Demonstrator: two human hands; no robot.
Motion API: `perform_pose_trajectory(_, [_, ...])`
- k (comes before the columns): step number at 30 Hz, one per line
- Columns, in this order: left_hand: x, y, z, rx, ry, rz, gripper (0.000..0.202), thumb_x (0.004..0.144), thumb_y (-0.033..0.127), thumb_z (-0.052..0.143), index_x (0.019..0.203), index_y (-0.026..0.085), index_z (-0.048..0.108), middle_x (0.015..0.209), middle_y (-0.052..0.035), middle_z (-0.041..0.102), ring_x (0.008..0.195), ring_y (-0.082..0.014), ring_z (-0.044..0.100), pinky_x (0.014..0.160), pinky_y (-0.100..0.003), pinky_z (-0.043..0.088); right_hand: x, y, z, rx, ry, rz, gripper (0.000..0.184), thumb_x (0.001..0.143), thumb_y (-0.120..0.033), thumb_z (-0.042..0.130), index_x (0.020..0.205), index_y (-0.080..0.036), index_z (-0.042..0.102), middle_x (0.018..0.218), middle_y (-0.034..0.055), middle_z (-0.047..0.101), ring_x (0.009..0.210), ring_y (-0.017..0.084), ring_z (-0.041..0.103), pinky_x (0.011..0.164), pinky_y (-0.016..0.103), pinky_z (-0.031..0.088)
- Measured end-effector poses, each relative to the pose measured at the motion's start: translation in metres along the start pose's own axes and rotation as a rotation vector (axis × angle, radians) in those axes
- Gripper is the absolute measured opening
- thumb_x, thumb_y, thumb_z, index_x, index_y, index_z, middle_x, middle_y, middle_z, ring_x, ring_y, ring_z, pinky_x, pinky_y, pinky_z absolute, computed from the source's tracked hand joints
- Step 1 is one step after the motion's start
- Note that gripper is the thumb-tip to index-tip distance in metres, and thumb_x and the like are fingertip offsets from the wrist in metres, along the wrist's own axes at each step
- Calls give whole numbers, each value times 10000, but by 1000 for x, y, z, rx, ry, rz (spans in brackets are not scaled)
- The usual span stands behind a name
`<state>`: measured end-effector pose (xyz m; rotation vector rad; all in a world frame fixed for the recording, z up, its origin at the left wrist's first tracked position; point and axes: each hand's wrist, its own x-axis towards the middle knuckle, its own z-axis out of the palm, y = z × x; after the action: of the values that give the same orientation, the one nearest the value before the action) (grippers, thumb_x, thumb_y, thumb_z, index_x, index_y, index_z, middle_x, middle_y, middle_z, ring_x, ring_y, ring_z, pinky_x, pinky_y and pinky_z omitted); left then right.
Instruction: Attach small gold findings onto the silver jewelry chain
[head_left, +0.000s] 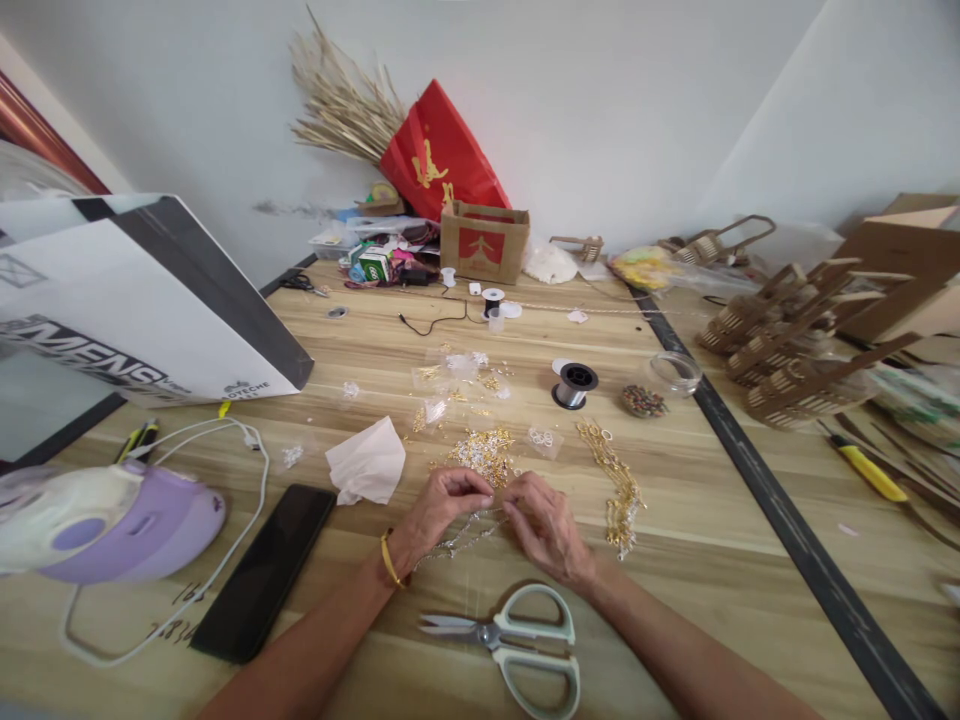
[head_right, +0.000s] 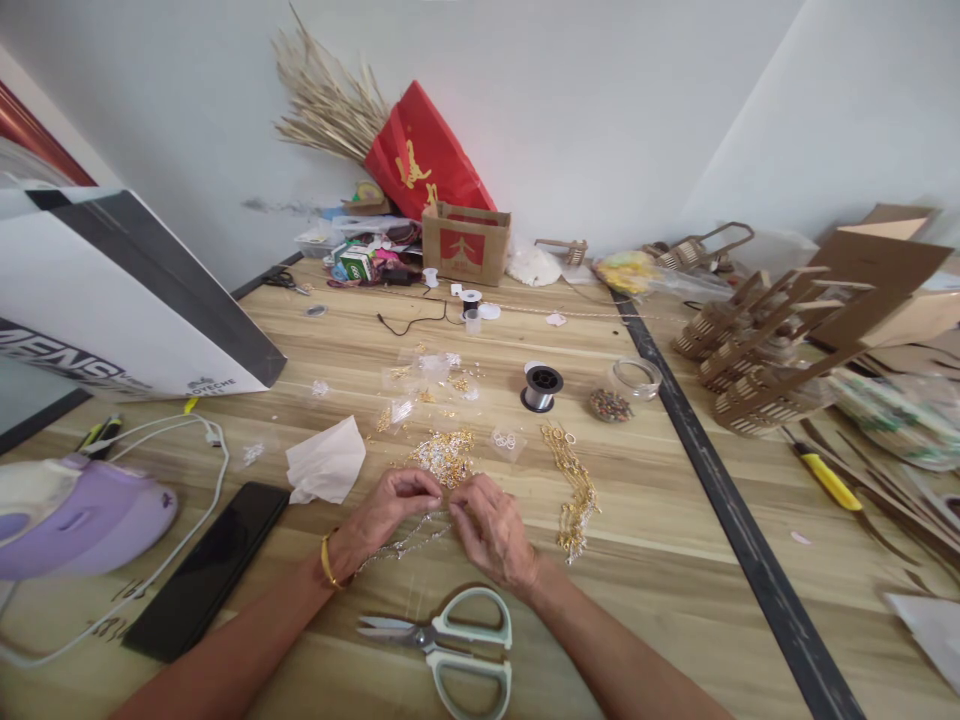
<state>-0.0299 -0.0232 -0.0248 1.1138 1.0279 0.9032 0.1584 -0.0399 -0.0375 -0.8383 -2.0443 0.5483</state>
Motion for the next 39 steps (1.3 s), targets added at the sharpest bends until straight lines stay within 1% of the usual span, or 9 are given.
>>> perform_pose_trajectory(5, [0,1,0,-11,-9,-6,135,592,225,790,671,145,714,696,-22,681,693,-139,581,688,-250,436,0,0,1,1,-5,18,83,924,-163,474,929,-206,545,829,46,597,773,168,563,674,302,478])
perform_pose_trajectory(12, [-1,4,2,0,-12,-22,131,583,223,787,663,146,716,673,-19,676,675,-136,573,675,-247,432,0,2,2,15,7,2,80,917,-156,483,921,-204,547,821,40,594,763,163,560,670,295,477])
perform_pose_trajectory(24, [-1,2,2,21,-39,-18,153,593,256,790,670,148,713,681,-24,680,678,-141,578,680,-255,437,2,1,1,0,8,-19,75,922,-169,475,917,-212,536,813,46,594,759,170,567,655,297,485])
perform_pose_trajectory(32, [-1,4,3,-5,-49,-32,175,551,259,811,639,145,712,652,-23,679,658,-139,576,685,-258,443,2,1,2,19,16,-19,84,919,-173,498,953,-215,562,829,49,607,751,165,581,647,289,498])
perform_pose_trajectory(35, [-1,5,3,-10,-35,-40,179,552,259,814,655,145,722,655,-24,684,654,-138,577,673,-253,438,1,2,3,26,22,-25,106,916,-169,508,984,-220,572,841,51,621,761,166,592,657,291,511])
perform_pose_trajectory(39, [-1,3,1,11,-20,-43,196,577,291,808,688,147,733,681,-30,697,678,-150,591,693,-263,442,0,4,3,-3,32,-22,109,919,-184,509,994,-221,578,845,52,630,770,171,611,663,294,526])
